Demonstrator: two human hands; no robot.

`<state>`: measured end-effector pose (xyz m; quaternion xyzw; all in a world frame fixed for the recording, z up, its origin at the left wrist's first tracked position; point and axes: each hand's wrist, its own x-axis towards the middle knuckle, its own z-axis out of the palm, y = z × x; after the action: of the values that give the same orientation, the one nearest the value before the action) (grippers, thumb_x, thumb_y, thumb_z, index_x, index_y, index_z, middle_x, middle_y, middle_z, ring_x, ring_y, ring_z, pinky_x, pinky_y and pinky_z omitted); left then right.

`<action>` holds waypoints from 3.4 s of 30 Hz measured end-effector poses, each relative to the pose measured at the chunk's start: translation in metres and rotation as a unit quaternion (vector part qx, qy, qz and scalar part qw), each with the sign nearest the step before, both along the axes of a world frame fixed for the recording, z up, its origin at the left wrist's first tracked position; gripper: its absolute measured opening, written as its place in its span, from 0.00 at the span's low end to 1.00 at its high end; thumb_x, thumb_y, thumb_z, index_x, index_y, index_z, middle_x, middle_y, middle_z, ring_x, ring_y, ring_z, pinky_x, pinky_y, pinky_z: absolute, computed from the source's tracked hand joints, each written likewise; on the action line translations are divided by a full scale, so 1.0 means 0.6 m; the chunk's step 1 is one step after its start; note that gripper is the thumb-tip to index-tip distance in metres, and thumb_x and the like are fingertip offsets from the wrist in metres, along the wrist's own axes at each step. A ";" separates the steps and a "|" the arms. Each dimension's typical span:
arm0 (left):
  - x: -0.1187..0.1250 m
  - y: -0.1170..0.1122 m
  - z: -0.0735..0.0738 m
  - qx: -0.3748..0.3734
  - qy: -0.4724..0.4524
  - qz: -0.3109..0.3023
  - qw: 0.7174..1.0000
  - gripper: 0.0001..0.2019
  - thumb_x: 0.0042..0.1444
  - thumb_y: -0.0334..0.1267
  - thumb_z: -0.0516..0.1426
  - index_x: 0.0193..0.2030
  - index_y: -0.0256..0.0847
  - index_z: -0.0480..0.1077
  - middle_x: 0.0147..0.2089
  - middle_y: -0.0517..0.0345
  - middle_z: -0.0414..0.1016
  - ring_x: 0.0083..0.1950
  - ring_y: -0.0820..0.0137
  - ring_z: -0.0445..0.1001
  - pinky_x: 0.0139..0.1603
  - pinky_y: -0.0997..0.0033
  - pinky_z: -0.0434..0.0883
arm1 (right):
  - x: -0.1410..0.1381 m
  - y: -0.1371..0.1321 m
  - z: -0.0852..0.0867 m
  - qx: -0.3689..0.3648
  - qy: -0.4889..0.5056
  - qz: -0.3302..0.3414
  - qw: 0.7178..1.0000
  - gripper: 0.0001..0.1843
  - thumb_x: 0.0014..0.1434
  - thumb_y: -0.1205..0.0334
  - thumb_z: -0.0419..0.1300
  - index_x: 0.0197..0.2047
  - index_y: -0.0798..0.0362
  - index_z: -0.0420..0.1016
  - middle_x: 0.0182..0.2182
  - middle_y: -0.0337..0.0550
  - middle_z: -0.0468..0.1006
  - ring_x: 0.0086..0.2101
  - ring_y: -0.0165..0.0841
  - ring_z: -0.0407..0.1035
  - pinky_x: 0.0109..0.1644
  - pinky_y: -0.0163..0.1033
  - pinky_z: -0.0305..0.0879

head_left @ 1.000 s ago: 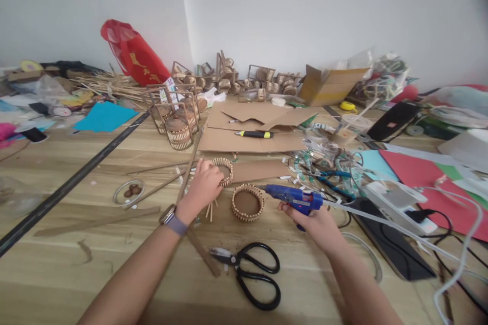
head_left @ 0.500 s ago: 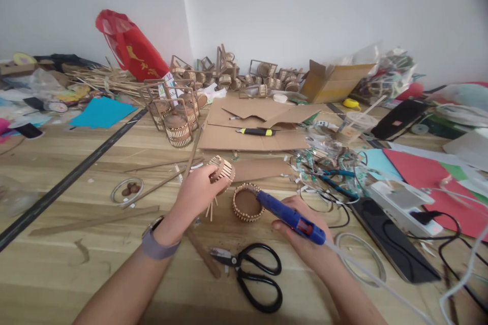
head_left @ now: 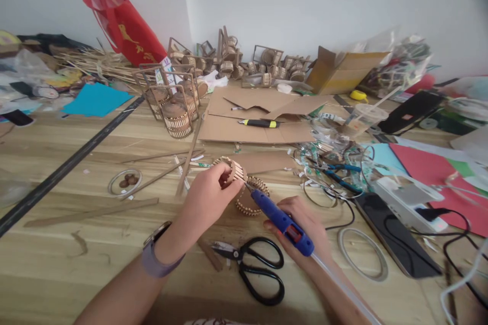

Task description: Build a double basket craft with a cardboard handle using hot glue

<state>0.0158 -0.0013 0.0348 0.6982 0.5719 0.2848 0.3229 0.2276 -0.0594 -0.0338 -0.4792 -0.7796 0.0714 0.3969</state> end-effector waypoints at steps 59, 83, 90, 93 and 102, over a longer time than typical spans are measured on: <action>0.017 -0.020 0.000 0.028 -0.034 0.004 0.999 0.04 0.55 0.37 0.57 0.32 0.42 0.66 0.28 0.64 0.71 0.28 0.71 0.69 0.33 0.73 0.67 | 0.007 -0.005 0.005 0.093 -0.100 -0.065 0.989 0.13 0.60 0.55 0.61 0.29 0.48 0.61 0.21 0.35 0.66 0.23 0.33 0.62 0.28 0.39 0.56; 0.020 -0.029 0.002 0.047 -0.021 -0.002 0.999 0.04 0.56 0.36 0.56 0.32 0.42 0.66 0.31 0.60 0.75 0.34 0.68 0.74 0.35 0.70 0.68 | -0.006 -0.015 0.017 0.043 -0.017 -0.041 0.998 0.04 0.59 0.65 0.62 0.35 0.49 0.68 0.28 0.39 0.74 0.28 0.33 0.69 0.33 0.39 0.65; 0.021 -0.030 -0.001 0.071 -0.012 -0.001 0.997 0.04 0.57 0.36 0.56 0.32 0.42 0.65 0.30 0.61 0.75 0.33 0.68 0.74 0.34 0.71 0.68 | -0.010 -0.016 0.022 0.041 -0.003 -0.036 0.998 0.05 0.59 0.65 0.61 0.33 0.49 0.67 0.27 0.39 0.74 0.28 0.34 0.69 0.32 0.39 0.65; 0.021 -0.031 -0.001 0.068 -0.010 -0.003 0.998 0.04 0.57 0.36 0.56 0.32 0.43 0.65 0.30 0.61 0.74 0.33 0.68 0.74 0.34 0.71 0.68 | -0.010 -0.016 0.022 0.041 -0.004 -0.035 0.999 0.05 0.59 0.65 0.61 0.33 0.49 0.67 0.27 0.40 0.73 0.28 0.34 0.69 0.31 0.38 0.65; 0.022 -0.031 -0.003 0.074 -0.007 -0.001 0.997 0.03 0.57 0.37 0.56 0.32 0.43 0.65 0.29 0.61 0.75 0.32 0.68 0.74 0.33 0.71 0.68 | -0.003 -0.010 0.017 0.067 -0.042 -0.053 0.995 0.11 0.59 0.62 0.61 0.28 0.48 0.63 0.21 0.35 0.65 0.23 0.31 0.64 0.28 0.36 0.59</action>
<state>0.0289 -0.0199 0.0331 0.7191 0.5463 0.3307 0.2741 0.2256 -0.0652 -0.0234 -0.4949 -0.7719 -0.0226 0.3984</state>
